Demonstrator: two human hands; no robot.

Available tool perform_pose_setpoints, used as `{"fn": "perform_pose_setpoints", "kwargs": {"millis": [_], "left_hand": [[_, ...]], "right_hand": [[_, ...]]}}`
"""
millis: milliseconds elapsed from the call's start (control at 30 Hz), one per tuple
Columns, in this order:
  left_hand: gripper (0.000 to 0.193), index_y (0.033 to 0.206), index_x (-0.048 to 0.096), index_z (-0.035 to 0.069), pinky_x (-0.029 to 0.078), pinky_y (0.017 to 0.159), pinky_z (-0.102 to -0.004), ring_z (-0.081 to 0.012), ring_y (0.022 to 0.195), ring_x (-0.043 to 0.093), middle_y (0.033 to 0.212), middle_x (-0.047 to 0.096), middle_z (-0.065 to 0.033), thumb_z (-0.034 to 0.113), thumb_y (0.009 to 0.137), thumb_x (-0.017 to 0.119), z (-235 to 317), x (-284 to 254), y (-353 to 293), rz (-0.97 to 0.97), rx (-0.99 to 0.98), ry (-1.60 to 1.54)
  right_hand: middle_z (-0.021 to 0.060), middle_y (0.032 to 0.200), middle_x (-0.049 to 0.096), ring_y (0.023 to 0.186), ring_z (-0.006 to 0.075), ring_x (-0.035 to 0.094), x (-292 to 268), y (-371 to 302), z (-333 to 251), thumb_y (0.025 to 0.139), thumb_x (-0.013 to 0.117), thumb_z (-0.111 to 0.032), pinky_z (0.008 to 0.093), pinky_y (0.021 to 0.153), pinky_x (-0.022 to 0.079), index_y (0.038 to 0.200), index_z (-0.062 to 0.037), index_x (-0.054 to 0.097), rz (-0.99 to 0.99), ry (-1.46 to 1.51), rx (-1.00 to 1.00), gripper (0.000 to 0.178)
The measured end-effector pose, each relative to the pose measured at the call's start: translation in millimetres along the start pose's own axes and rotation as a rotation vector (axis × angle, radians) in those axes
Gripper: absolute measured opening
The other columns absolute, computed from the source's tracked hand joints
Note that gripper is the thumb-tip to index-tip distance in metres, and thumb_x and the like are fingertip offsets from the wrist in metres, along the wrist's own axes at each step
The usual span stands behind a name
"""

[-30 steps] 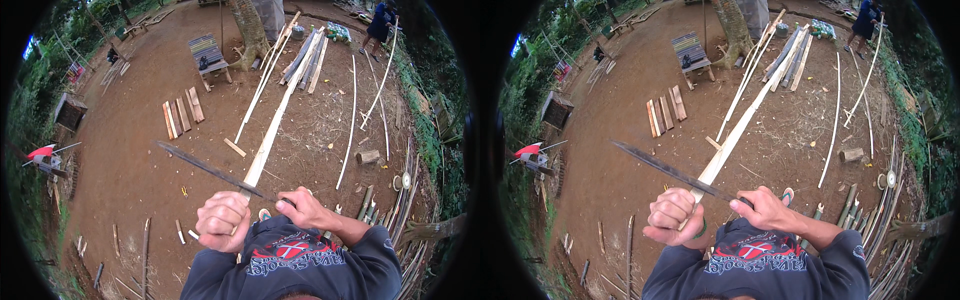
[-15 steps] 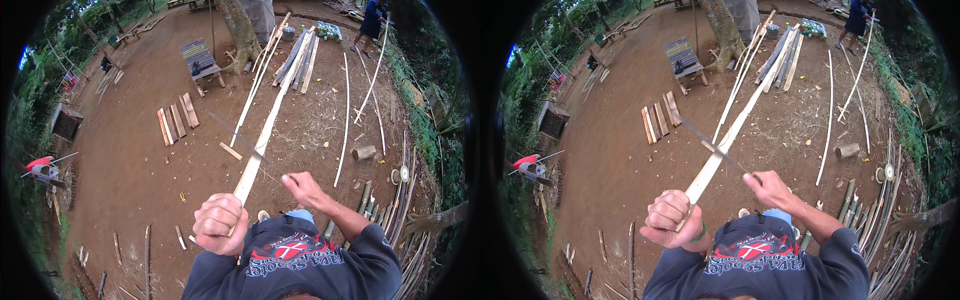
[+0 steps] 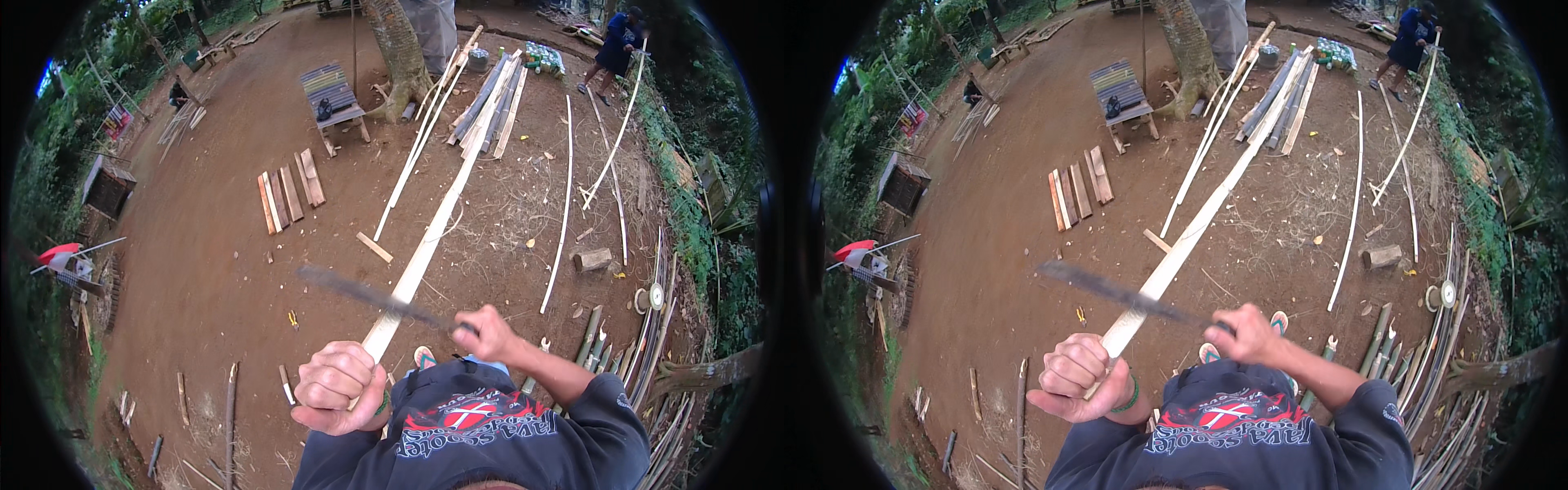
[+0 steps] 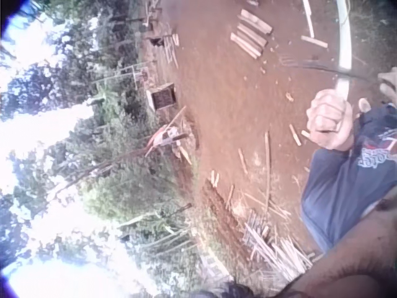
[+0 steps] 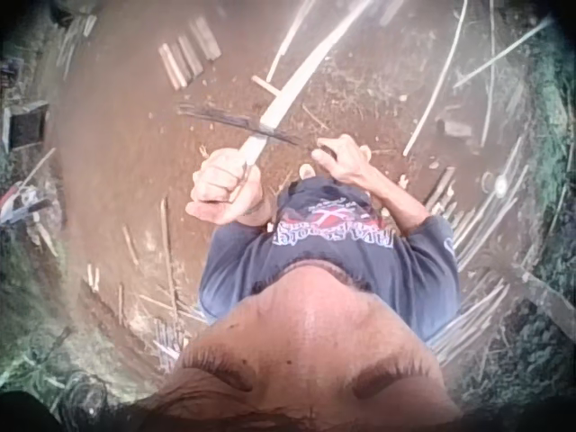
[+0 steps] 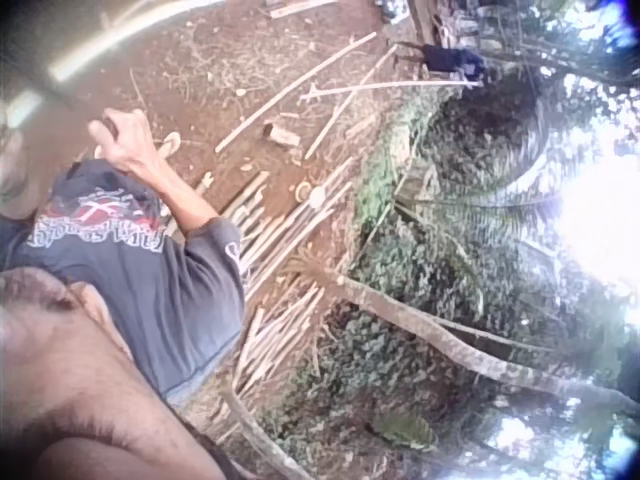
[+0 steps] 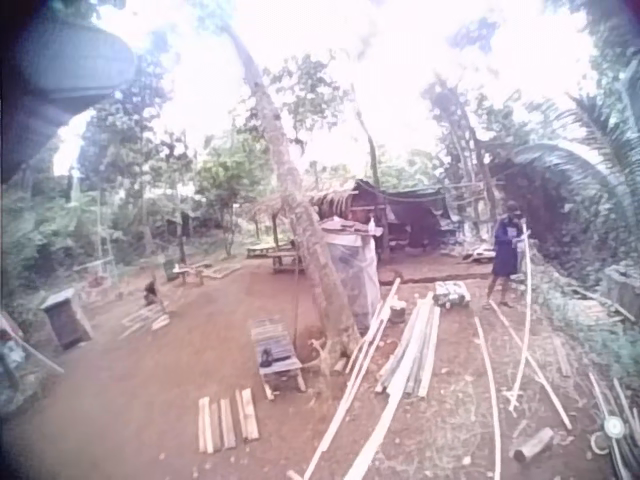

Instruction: The person uses a machete to shave and shape a long, thin piece of light-colored wood. They hold the wood with one hand and repeatedly strike it with the blade to remove thin strips, refining the wood's profile. The person occasionally pauses to inspect the wood and adjust their grip before continuing the shaping process.

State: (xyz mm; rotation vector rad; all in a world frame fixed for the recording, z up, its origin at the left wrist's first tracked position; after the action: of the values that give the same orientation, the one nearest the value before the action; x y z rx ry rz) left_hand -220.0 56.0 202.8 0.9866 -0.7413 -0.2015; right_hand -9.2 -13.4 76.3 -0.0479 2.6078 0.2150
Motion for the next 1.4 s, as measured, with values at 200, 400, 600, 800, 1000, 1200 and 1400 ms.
{"fn": "perform_pose_setpoints", "kwargs": {"millis": [200, 400, 600, 800, 1000, 1200, 1400], "left_hand": [[0.056, 0.058, 0.03, 0.014, 0.021, 0.039, -0.0263, -0.0094, 0.038, 0.025, 0.047, 0.028, 0.0032, 0.039, 0.108, 0.028, 0, 2, -3, 0.015, -0.013, 0.077], [0.038, 0.064, 0.037, 0.01, 0.03, 0.04, -0.0262, -0.0123, 0.042, 0.038, 0.054, 0.039, 0.0003, -0.017, 0.07, 0.062, 11, -18, 4, -0.094, 0.061, -0.029], [0.038, 0.066, 0.036, 0.012, 0.027, 0.043, -0.0242, -0.0111, 0.045, 0.033, 0.055, 0.036, 0.0015, -0.011, 0.081, 0.062, 5, -9, 1, -0.119, 0.083, 0.04], [0.046, 0.06, 0.031, 0.013, 0.023, 0.043, -0.0265, -0.0111, 0.043, 0.027, 0.051, 0.032, 0.0014, 0.019, 0.105, 0.039, 8, -18, 11, -0.072, -0.008, -0.093], [0.056, 0.057, 0.028, 0.015, 0.019, 0.042, -0.0278, -0.0106, 0.041, 0.023, 0.047, 0.027, 0.003, 0.036, 0.109, 0.026, -18, -10, -1, 0.095, -0.046, -0.008], [0.055, 0.056, 0.027, 0.015, 0.02, 0.039, -0.0262, -0.0088, 0.038, 0.025, 0.047, 0.029, 0.0025, 0.034, 0.108, 0.031, -3, -15, 18, 0.112, 0.009, -0.122], [0.055, 0.058, 0.027, 0.016, 0.018, 0.042, -0.0261, -0.0083, 0.041, 0.022, 0.048, 0.027, 0.0033, 0.036, 0.108, 0.03, -10, 5, 15, 0.044, 0.02, 0.078]], "right_hand": [[0.0164, 0.05, 0.049, 0.048, 0.0288, 0.05, -32, 21, 59, 0.095, 0.048, -0.054, 0.0466, 0.054, 0.041, 0.066, 0.0021, 0.059, 0.045, -0.184, 0.54, 0.065], [0.0194, 0.054, 0.054, 0.049, 0.0325, 0.055, -15, -1, 44, 0.093, 0.056, -0.041, 0.0442, 0.053, 0.043, 0.073, 0.0025, 0.062, 0.012, -0.023, 0.186, 0.048], [0.0224, 0.055, 0.054, 0.053, 0.0326, 0.057, -40, 16, 75, 0.095, 0.051, -0.053, 0.0472, 0.056, 0.044, 0.071, 0.0059, 0.061, 0.013, -0.257, 0.468, 0.064], [0.0151, 0.049, 0.045, 0.046, 0.0352, 0.051, -12, 4, 83, 0.091, 0.058, -0.041, 0.043, 0.049, 0.041, 0.066, -0.0042, 0.054, -0.03, -0.063, -0.062, 0.045], [0.0217, 0.056, 0.053, 0.051, 0.036, 0.051, -18, 24, 109, 0.095, 0.052, -0.047, 0.0476, 0.055, 0.04, 0.068, 0.0029, 0.057, 0.103, -0.175, 0.464, 0.057], [0.0153, 0.052, 0.049, 0.046, 0.0208, 0.046, -19, 13, 76, 0.095, 0.056, -0.041, 0.041, 0.051, 0.039, 0.068, 0.0029, 0.057, 0.038, -0.082, 0.02, 0.051], [0.023, 0.062, 0.06, 0.057, 0.0338, 0.059, -42, 27, 108, 0.093, 0.049, -0.057, 0.0488, 0.059, 0.044, 0.074, 0.0036, 0.065, 0.019, -0.261, 0.478, 0.065]]}}
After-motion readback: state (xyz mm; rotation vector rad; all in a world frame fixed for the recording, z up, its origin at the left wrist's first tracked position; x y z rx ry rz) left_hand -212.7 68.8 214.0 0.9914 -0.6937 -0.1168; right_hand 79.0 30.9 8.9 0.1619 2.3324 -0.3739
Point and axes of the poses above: each hand's wrist, its own y-axis towards the middle knuckle, its own x-axis out of the palm, z = x × y, the point moved 3 cm from there along y, towards the middle knuckle
